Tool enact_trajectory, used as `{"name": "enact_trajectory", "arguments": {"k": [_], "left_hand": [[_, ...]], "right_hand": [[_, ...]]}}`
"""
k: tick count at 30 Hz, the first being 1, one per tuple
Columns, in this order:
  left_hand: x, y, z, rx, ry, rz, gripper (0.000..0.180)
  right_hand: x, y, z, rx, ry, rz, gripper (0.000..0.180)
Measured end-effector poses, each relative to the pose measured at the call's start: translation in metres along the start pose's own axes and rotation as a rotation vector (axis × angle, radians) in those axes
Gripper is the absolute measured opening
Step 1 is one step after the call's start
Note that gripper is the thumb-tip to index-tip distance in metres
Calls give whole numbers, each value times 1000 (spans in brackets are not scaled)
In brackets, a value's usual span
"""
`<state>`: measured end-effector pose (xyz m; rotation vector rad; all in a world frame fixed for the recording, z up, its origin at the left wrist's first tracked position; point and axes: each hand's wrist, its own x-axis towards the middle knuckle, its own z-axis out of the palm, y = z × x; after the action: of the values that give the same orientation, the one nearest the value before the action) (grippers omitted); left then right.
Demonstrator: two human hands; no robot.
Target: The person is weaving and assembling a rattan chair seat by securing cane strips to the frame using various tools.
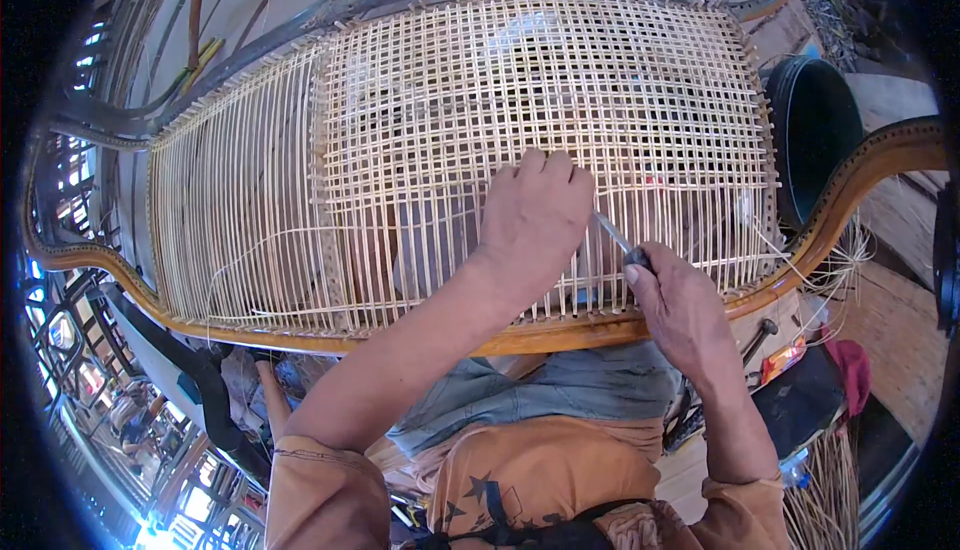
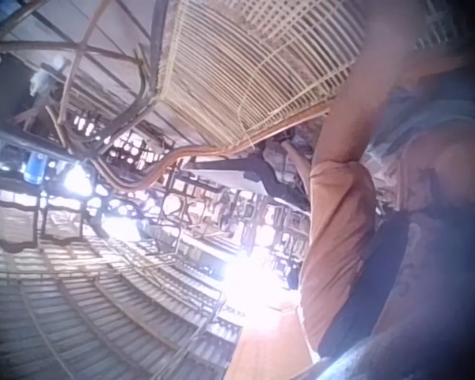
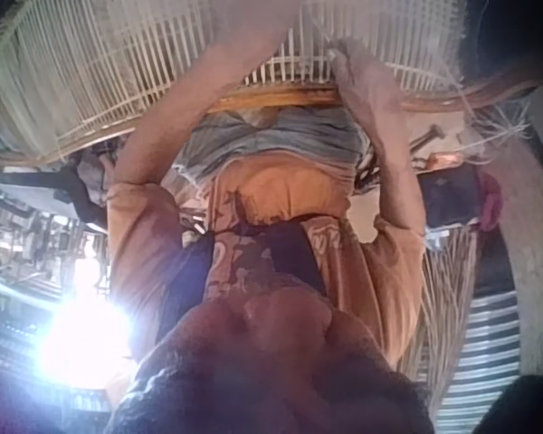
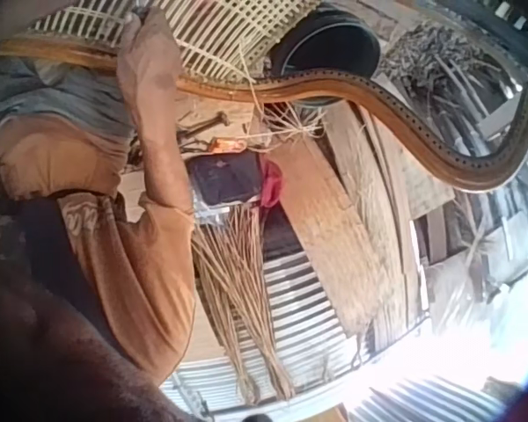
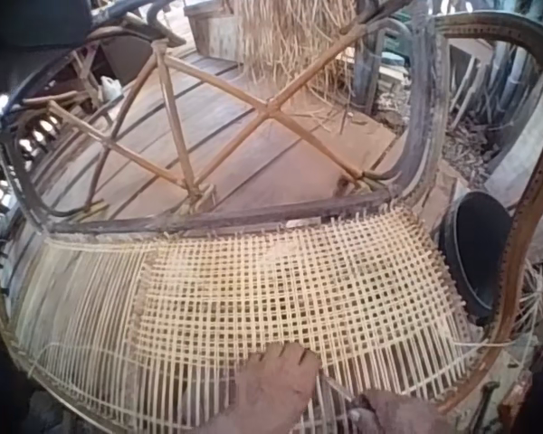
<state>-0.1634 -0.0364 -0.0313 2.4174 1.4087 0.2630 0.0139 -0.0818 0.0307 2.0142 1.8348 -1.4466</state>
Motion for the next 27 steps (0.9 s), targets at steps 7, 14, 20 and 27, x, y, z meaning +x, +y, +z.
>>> {"name": "enact_trajectory", "arguments": {"k": [7,14,20,27], "left_hand": [[3,-7,9,26,-25,64,11],[8,1,2,-21,-12,20,8],[13,7,4,31,-94,50,9],[7,8,-1,-136,-31,-29,12]], "right_hand": [[14,4,-1,-45,12,-42,23],[-2,8,-2,15,155,-10,19],[3,9,-4,-56,63,-5,22],[7,9,2,30,172,-58,24]]}}
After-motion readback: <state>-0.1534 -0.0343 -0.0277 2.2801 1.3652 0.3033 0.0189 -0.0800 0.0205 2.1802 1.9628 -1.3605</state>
